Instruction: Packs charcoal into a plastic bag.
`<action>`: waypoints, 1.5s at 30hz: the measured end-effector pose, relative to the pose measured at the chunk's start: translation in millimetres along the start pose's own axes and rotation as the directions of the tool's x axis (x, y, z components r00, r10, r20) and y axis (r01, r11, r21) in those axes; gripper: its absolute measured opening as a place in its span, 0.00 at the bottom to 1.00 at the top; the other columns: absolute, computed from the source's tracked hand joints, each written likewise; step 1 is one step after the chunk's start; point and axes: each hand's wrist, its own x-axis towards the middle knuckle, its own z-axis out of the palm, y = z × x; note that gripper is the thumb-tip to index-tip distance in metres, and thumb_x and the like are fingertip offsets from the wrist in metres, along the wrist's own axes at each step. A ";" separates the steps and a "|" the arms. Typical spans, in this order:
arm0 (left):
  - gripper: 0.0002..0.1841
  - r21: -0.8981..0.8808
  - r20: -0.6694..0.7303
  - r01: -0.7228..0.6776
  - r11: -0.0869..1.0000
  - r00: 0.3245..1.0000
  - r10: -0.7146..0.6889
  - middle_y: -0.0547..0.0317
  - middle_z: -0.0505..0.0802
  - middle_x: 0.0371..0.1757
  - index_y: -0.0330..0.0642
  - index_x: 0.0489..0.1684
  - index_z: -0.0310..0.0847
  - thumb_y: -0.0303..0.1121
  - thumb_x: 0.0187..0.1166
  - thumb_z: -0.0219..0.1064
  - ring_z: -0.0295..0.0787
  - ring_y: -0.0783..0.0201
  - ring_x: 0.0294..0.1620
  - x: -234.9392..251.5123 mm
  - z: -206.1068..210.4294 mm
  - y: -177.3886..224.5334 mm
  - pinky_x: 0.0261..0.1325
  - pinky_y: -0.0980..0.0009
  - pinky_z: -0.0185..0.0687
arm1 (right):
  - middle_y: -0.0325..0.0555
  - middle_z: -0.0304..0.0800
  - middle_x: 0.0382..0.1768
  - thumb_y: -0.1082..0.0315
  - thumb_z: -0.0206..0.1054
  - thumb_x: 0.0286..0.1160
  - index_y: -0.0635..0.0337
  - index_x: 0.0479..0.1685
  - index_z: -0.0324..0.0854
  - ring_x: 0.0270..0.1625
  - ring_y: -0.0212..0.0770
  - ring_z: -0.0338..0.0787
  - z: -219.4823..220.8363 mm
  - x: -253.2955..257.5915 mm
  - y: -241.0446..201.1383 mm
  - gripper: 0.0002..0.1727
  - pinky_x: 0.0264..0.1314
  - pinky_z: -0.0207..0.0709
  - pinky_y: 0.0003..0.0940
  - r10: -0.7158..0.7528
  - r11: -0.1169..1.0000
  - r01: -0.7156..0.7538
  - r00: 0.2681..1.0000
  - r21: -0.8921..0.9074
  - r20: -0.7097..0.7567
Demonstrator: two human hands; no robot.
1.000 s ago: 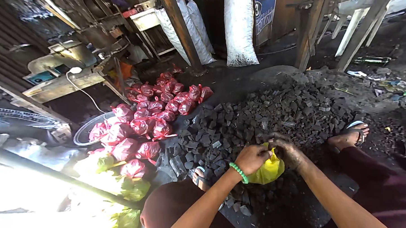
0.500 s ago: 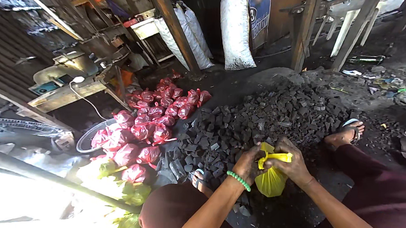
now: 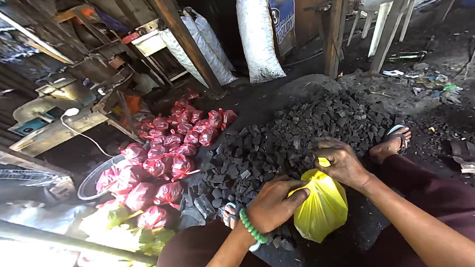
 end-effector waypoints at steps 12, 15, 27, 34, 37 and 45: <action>0.16 -0.664 0.129 0.119 0.738 0.991 -0.043 0.80 0.76 0.22 0.36 0.61 0.84 0.26 0.79 0.57 0.62 0.86 0.16 -18.4 46.3 -52.7 0.20 0.86 0.59 | 0.54 0.86 0.25 0.72 0.69 0.55 0.65 0.15 0.82 0.36 0.58 0.90 -18.9 -53.6 40.7 0.08 0.50 0.83 0.58 0.036 0.982 -0.017 0.994 -0.187 0.102; 0.15 -0.809 0.142 0.187 0.557 0.982 -0.122 0.80 0.76 0.17 0.39 0.54 0.87 0.28 0.74 0.59 0.65 0.85 0.14 -18.3 56.5 -62.9 0.19 0.86 0.63 | 0.53 0.87 0.25 0.73 0.72 0.51 0.64 0.14 0.83 0.38 0.57 0.91 -7.9 -69.3 42.2 0.06 0.45 0.83 0.56 0.133 0.977 -0.111 0.984 -0.180 0.116; 0.10 -0.866 -0.070 0.151 0.477 0.908 -0.414 0.65 0.82 0.22 0.31 0.51 0.84 0.21 0.84 0.56 0.64 0.80 0.13 18.5 62.8 -52.0 0.16 0.85 0.60 | 0.43 0.83 0.24 0.57 0.70 0.77 0.57 0.19 0.84 0.35 0.40 0.86 26.6 -107.8 -44.3 0.19 0.47 0.83 0.32 0.093 0.995 -0.092 0.996 0.033 -0.015; 0.11 -0.586 -0.106 0.069 0.808 0.981 -0.160 0.64 0.87 0.34 0.34 0.53 0.87 0.29 0.88 0.60 0.70 0.80 0.22 30.5 74.3 -46.9 0.27 0.82 0.66 | 0.40 0.87 0.33 0.57 0.72 0.73 0.60 0.25 0.89 0.41 0.30 0.86 18.9 -71.3 -41.6 0.16 0.47 0.81 0.23 0.309 0.922 -0.297 0.951 0.249 -0.009; 0.07 -0.504 -0.169 -0.004 0.864 0.981 -0.095 0.58 0.92 0.41 0.35 0.48 0.88 0.28 0.84 0.66 0.85 0.73 0.39 34.6 76.5 -44.4 0.48 0.72 0.81 | 0.34 0.82 0.29 0.63 0.73 0.73 0.61 0.26 0.86 0.34 0.20 0.80 14.8 -66.8 -26.5 0.12 0.40 0.74 0.15 0.491 0.777 -0.484 0.866 0.403 0.094; 0.06 -0.513 -0.192 0.024 0.858 0.971 -0.142 0.61 0.89 0.34 0.36 0.42 0.88 0.29 0.83 0.68 0.80 0.74 0.30 40.5 78.4 -36.8 0.37 0.76 0.77 | 0.35 0.90 0.45 0.67 0.76 0.69 0.58 0.36 0.93 0.51 0.19 0.87 21.1 -101.9 -34.6 0.05 0.56 0.81 0.14 0.486 0.707 -0.493 0.859 0.506 0.157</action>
